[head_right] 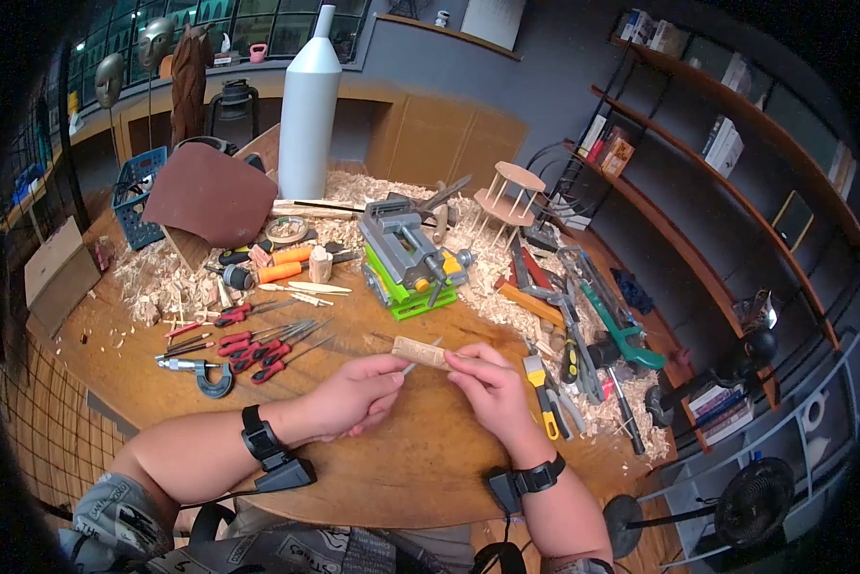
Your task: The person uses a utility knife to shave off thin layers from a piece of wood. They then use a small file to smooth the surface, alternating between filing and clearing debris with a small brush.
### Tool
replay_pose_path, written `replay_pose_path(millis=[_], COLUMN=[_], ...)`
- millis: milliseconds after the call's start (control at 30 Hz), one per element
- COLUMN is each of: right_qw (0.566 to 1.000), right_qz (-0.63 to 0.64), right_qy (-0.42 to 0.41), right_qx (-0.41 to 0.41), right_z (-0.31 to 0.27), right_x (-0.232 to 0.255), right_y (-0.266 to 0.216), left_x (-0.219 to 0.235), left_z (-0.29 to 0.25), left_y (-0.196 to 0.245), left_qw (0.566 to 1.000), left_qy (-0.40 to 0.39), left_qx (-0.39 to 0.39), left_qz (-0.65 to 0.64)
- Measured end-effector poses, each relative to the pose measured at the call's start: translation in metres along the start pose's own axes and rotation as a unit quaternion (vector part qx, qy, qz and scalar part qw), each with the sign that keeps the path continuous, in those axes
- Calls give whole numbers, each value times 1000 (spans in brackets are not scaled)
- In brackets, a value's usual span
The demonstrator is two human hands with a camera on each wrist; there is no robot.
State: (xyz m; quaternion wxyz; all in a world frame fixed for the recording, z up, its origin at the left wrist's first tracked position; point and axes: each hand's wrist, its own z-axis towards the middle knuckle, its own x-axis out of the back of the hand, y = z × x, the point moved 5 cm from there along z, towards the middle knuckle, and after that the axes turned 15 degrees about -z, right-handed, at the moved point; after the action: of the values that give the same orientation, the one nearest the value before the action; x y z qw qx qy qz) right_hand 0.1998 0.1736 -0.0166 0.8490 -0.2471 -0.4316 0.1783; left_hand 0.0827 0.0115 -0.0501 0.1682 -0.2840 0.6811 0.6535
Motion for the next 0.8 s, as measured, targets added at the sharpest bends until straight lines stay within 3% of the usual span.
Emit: replay_pose_path(millis=[233,300,433,500,633,700,800], right_qw=[1000,998,995,975,956,957,961], right_qz=[-1,28,-4,-193,-251,-251,-241], right_qy=[9,46,101,79,89,98,108], right_qx=[-28,-43,-7,83,123,106,86], right_z=[0,0,-1,-1,3,2,1], right_x=[14,15,19,17,18,20,24], right_y=[20,19,-2,-23,-18,-16,-17], left_x=[3,9,10,8,11,14,14], left_z=[-5,-4,-3,-1,2,4,0], left_y=[20,19,18,10,4,5,10], left_qw=[994,988,984,990,983,973,979], left_qy=[2,68,98,73,68,81,109], left_qx=[-97,-140,-112,-71,-108,-123,-102], left_qz=[-44,23,95,101,133,179,139])
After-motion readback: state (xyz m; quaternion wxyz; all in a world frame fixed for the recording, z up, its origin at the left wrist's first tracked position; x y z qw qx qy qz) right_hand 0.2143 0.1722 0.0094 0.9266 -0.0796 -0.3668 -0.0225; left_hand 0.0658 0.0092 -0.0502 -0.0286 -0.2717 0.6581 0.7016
